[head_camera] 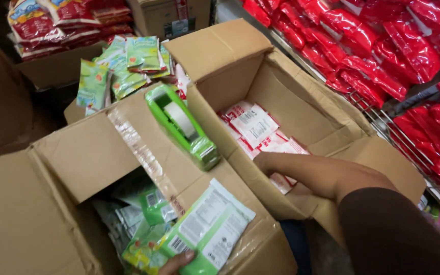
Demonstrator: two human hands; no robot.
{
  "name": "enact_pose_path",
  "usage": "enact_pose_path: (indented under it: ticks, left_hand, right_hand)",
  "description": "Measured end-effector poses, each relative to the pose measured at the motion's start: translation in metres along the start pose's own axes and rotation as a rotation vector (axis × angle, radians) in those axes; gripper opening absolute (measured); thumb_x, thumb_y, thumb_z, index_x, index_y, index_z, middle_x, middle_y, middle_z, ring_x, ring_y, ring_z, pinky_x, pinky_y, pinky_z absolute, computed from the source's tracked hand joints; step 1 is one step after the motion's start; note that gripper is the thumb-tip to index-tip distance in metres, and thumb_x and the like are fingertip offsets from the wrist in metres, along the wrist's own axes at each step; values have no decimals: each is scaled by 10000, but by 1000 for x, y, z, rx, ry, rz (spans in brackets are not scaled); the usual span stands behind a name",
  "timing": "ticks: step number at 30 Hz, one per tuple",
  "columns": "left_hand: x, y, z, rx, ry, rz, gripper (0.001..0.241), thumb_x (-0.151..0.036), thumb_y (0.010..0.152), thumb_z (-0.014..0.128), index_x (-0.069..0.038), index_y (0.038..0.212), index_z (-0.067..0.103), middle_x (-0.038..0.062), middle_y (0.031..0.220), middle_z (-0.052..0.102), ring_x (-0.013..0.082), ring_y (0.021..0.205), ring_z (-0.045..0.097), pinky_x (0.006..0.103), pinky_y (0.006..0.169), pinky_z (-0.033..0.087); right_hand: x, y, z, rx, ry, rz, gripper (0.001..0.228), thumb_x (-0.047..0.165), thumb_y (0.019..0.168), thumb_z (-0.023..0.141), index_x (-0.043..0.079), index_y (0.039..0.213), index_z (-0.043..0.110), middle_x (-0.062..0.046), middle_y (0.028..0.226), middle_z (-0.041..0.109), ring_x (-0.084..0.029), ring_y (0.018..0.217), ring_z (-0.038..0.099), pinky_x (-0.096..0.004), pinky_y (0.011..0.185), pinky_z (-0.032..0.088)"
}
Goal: Packing individual packets of sugar and powdered drinks into cardboard boxes.
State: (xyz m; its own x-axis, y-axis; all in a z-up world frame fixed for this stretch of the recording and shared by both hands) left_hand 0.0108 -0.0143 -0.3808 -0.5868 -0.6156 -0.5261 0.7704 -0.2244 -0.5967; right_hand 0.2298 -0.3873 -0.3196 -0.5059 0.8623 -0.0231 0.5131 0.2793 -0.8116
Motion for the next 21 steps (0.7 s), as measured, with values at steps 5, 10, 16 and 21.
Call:
enact_pose_path:
  ticks: [5, 10, 16, 21]
  left_hand:
    - [-64, -11, 126, -7, -174, -285, 555, -53, 760, 614, 140, 1279, 583, 320, 1107, 703, 445, 990, 708, 533, 893, 588]
    - [-69, -19, 145, -34, -222, -310, 555, -86, 801, 592, 86, 1325, 533, 267, 1138, 693, 409, 1003, 714, 527, 915, 591]
    - [-65, -8, 131, -94, -176, -335, 570, -85, 793, 593, 80, 1336, 547, 273, 1146, 702, 406, 1007, 724, 529, 911, 598]
    - [-63, -11, 130, -106, -127, -349, 580, -96, 778, 613, 92, 1325, 573, 274, 1118, 720, 410, 981, 729, 522, 879, 604]
  right_hand:
    - [-76, 19, 47, -106, 15, 91, 432, 170, 766, 755, 100, 1189, 706, -190, 1196, 714, -346, 1114, 671, -464, 903, 553]
    - [-64, 14, -7, -216, 81, 117, 386, 202, 783, 736, 107, 1156, 721, -183, 1165, 724, -339, 1075, 682, -462, 883, 555]
    - [-67, 38, -55, -350, 254, 149, 328, 250, 808, 709, 117, 1106, 742, -173, 1120, 739, -328, 1016, 699, -458, 854, 558]
    - [-93, 35, -53, -419, 423, 220, 296, 290, 830, 685, 125, 1064, 760, -164, 1082, 752, -319, 967, 713, -455, 830, 560]
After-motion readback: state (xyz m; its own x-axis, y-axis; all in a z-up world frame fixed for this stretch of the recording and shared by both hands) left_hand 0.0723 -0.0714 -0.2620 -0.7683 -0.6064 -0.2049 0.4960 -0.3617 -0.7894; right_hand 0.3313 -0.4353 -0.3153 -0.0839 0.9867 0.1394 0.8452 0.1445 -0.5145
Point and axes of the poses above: each hand's wrist, its own y-axis towards the middle knuckle, its own z-axis out of the palm, x = y × z, the point moved 9 cm from there along y, towards the middle knuckle
